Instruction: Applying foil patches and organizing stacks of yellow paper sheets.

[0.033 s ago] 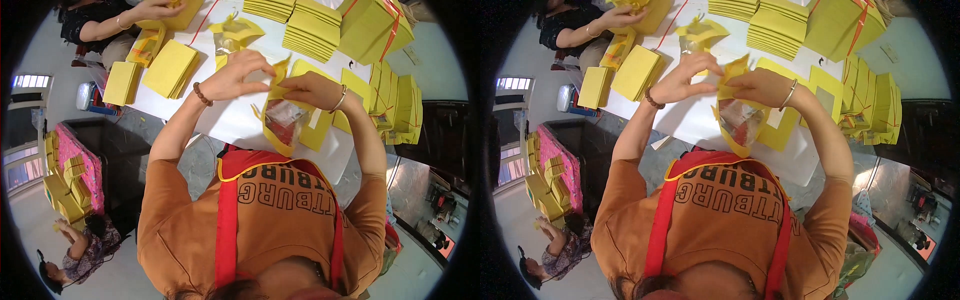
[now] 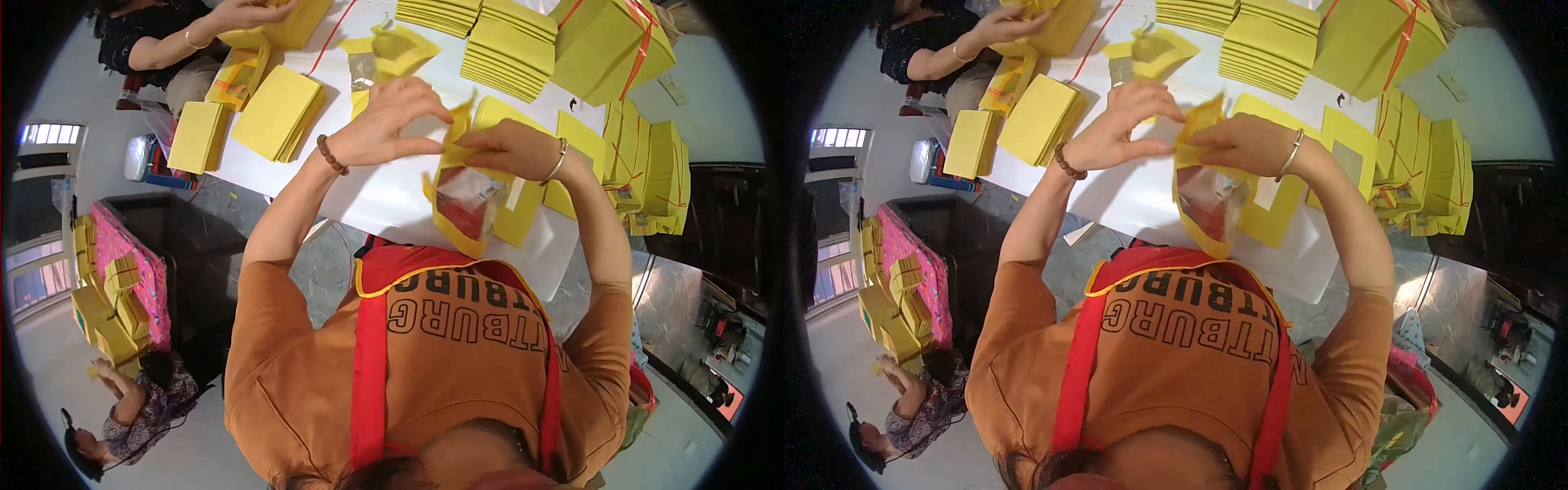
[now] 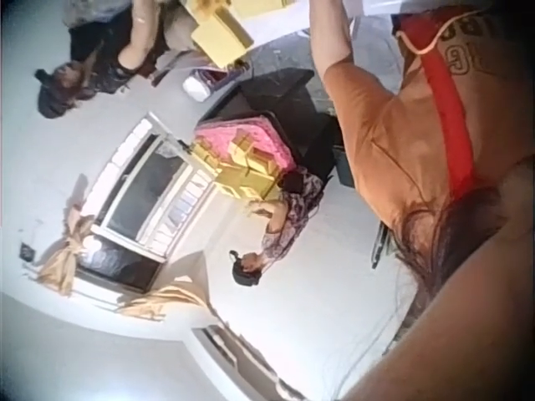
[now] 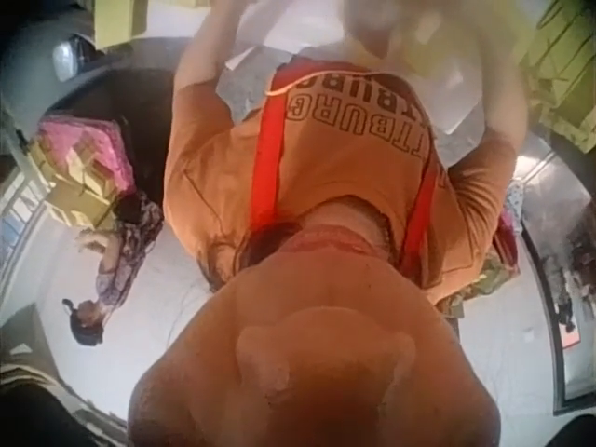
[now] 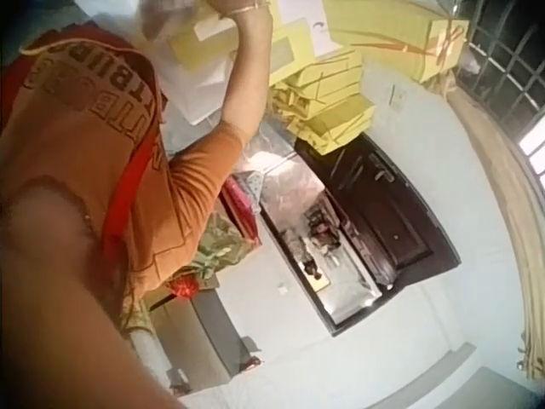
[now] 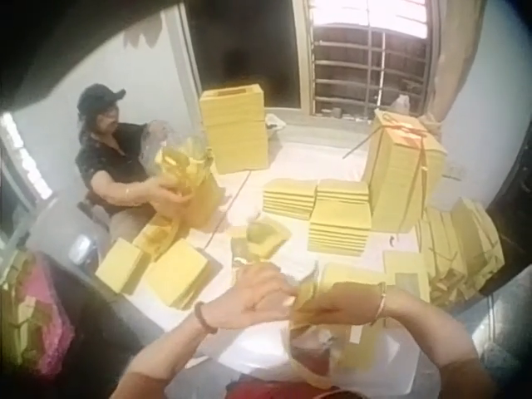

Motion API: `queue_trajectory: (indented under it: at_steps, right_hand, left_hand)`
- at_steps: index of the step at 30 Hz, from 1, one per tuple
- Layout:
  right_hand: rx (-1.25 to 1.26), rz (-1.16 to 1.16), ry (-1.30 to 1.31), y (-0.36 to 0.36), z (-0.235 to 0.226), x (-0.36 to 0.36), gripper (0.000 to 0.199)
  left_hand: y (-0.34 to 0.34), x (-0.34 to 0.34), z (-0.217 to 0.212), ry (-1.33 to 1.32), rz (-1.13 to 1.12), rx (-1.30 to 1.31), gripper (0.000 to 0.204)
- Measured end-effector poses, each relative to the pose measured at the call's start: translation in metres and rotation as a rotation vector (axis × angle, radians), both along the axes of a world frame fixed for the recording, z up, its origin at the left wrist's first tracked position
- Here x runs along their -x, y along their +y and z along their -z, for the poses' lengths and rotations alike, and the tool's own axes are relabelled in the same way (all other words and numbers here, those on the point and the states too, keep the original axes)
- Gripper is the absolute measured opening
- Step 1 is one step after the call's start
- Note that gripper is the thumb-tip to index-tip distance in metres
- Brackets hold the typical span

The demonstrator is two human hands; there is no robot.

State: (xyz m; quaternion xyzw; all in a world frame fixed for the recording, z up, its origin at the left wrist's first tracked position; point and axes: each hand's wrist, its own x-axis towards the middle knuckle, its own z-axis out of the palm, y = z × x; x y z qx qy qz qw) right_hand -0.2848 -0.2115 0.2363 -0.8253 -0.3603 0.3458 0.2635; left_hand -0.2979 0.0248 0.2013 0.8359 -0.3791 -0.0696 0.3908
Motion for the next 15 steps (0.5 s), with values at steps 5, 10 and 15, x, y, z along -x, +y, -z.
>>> queue_trajectory:
  at_steps: [5, 10, 15]
  right_hand:
    - [0.038, -0.104, 0.023, -0.004, -0.004, 0.005, 0.030]
    - [0.131, -0.158, 0.087, -0.002, -0.013, 0.010, 0.029]
    - [0.054, -0.064, 0.061, -0.010, -0.008, 0.006, 0.035]
  left_hand:
    - [-0.015, 0.007, 0.014, -0.201, 0.076, 0.002, 0.033]
    - [-0.019, 0.013, 0.018, -0.262, 0.151, -0.013, 0.030]
    - [-0.016, 0.017, 0.019, 0.005, 0.131, -0.030, 0.026]
